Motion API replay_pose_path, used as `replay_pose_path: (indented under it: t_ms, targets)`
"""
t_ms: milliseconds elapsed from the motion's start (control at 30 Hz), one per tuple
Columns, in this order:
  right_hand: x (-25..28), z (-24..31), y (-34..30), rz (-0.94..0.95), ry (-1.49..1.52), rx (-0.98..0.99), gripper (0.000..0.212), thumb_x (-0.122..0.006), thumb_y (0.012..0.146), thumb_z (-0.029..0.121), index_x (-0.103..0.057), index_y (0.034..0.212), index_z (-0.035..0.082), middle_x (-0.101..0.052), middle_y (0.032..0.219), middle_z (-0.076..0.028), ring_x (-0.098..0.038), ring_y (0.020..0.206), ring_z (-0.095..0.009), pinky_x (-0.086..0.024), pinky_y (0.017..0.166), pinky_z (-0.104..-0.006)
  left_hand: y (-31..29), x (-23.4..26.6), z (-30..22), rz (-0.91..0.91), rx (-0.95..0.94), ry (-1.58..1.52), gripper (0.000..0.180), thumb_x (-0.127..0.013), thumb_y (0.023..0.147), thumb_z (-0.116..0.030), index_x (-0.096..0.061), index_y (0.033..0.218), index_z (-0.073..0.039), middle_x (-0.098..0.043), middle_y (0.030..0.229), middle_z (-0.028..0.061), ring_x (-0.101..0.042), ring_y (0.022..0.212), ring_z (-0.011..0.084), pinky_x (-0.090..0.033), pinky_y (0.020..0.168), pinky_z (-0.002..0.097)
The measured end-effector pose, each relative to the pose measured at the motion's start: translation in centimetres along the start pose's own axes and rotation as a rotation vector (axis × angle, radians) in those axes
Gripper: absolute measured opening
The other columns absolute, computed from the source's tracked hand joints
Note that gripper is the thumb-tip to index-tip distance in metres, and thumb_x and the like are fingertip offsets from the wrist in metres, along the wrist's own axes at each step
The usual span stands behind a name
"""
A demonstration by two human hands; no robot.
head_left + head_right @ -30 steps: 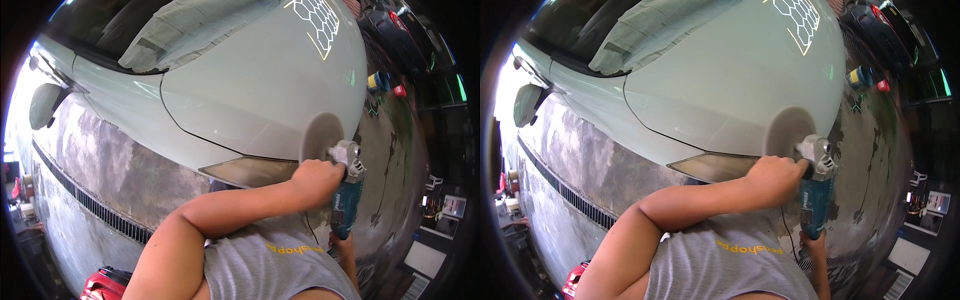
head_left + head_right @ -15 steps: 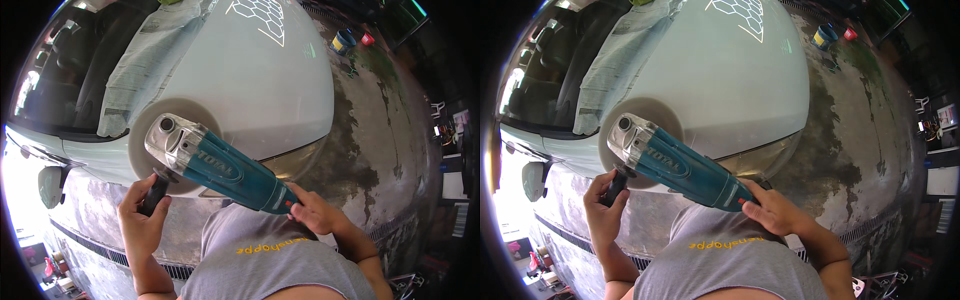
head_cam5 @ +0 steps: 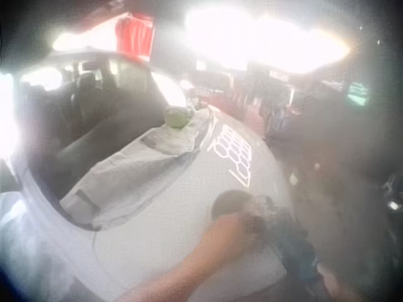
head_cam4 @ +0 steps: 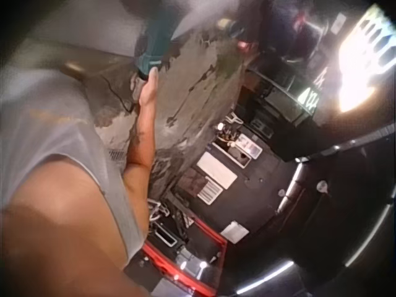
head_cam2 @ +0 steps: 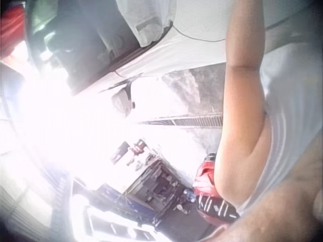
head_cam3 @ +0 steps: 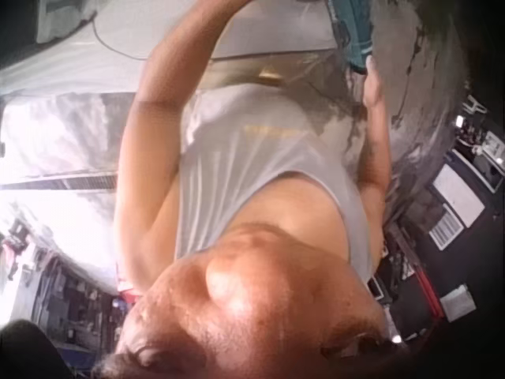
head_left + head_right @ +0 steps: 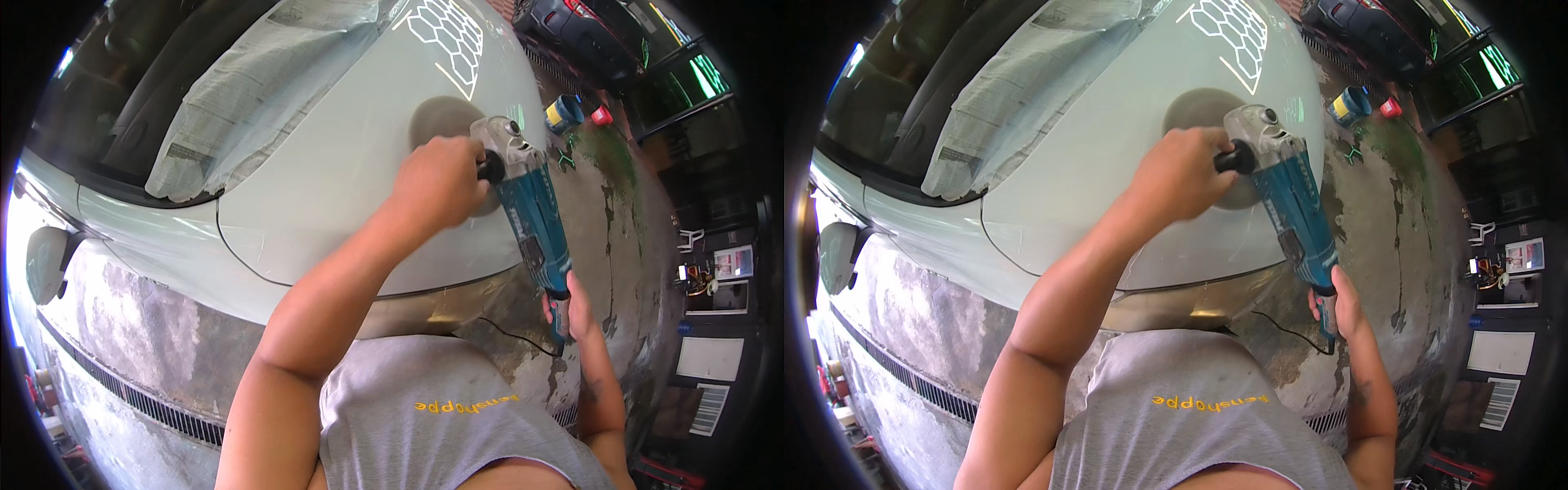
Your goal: The person uses a handheld electric polisher to buff the hood of a white car. They move the tool in overlapping circular and linear motions across the surface, covering the center, edges, and areas near the headlights and windshield.
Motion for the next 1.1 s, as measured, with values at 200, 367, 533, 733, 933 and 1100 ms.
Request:
replay_pose_path:
  t_ms: [200, 367, 533, 733, 933, 1100]
  targets:
    - [1.9, 3.3, 5.0, -0.026, 0.037, -0.018, 0.062, -0.043, 0.111, 0.066, -0.063, 0.108, 0.007, -0.065, 0.072, -0.009, -0.06, 0.054, -0.017, -0.049, 0.051, -0.032, 8.2, -0.4, 0.9, 0.038, -0.01, 0.028, 0.044, -0.088, 0.082, -0.026, -0.081, 0.122, -0.008, -0.081, 0.109, 0.0196, -0.077, 0.103, 0.0367, -0.061, 0.089, 0.044]
    - [1.5, 4.9, 6.4, -0.049, 0.037, -0.015, 0.061, -0.043, 0.111, 0.067, -0.062, 0.11, 0.008, -0.065, 0.072, -0.009, -0.06, 0.054, -0.017, -0.049, 0.051, -0.0321, 9.9, 0.2, 1.6, 0.037, 0.029, 0.008, 0.044, -0.088, 0.082, -0.026, -0.081, 0.122, -0.007, -0.081, 0.108, 0.0187, -0.077, 0.102, 0.0355, -0.06, 0.088, 0.043]
    - [1.3, 4.7, 6.2, -0.047, 0.009, -0.038, 0.061, -0.043, 0.111, 0.067, -0.061, 0.111, 0.009, -0.065, 0.073, -0.009, -0.06, 0.054, -0.017, -0.049, 0.051, -0.0324, 9.1, 0.9, 1.9, 0.067, 0.063, -0.013, 0.043, -0.088, 0.083, -0.025, -0.08, 0.121, -0.006, -0.08, 0.103, 0.02, -0.077, 0.094, 0.034, -0.06, 0.085, 0.0425]
    - [0.0, 4.2, 4.3, -0.007, 0.014, -0.033, 0.062, -0.043, 0.111, 0.068, -0.061, 0.116, 0.008, -0.065, 0.074, -0.009, -0.06, 0.055, -0.017, -0.049, 0.053, -0.032, 6.3, 1.4, 1.4, 0.041, 0.038, 0.001, 0.041, -0.087, 0.085, -0.024, -0.079, 0.12, -0.005, -0.079, 0.099, 0.0224, -0.077, 0.09, 0.0362, -0.059, 0.082, 0.0442]
    - [-1.3, 2.9, 2.2, 0.033, -0.025, 0.006, 0.071, -0.039, 0.11, 0.073, -0.063, 0.119, 0.007, -0.067, 0.075, -0.01, -0.061, 0.056, -0.017, -0.05, 0.054, -0.0314, 2.3, 2.4, 0.6, 0.035, 0.044, -0.003, 0.038, -0.085, 0.085, -0.023, -0.079, 0.118, -0.004, -0.078, 0.094, 0.0241, -0.076, 0.087, 0.0395, -0.058, 0.081, 0.0467]
    - [-2.7, 1.6, -0.1, 0.05, -0.216, 0.055, 0.08, -0.051, 0.101, 0.082, -0.057, 0.122, 0.005, -0.065, 0.075, -0.009, -0.06, 0.058, -0.014, -0.05, 0.055, -0.0287, -2.6, 3.3, 0.5, -0.041, 0.022, -0.022, 0.037, -0.083, 0.087, -0.02, -0.078, 0.12, -0.005, -0.076, 0.089, 0.0245, -0.075, 0.085, 0.0426, -0.058, 0.08, 0.0495]
Point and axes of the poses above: each hand's wrist, its own y-axis towards the middle knuckle, its own x-axis out of the back of the hand, z = x × y, the point moved 7 cm from there along y, towards the middle knuckle
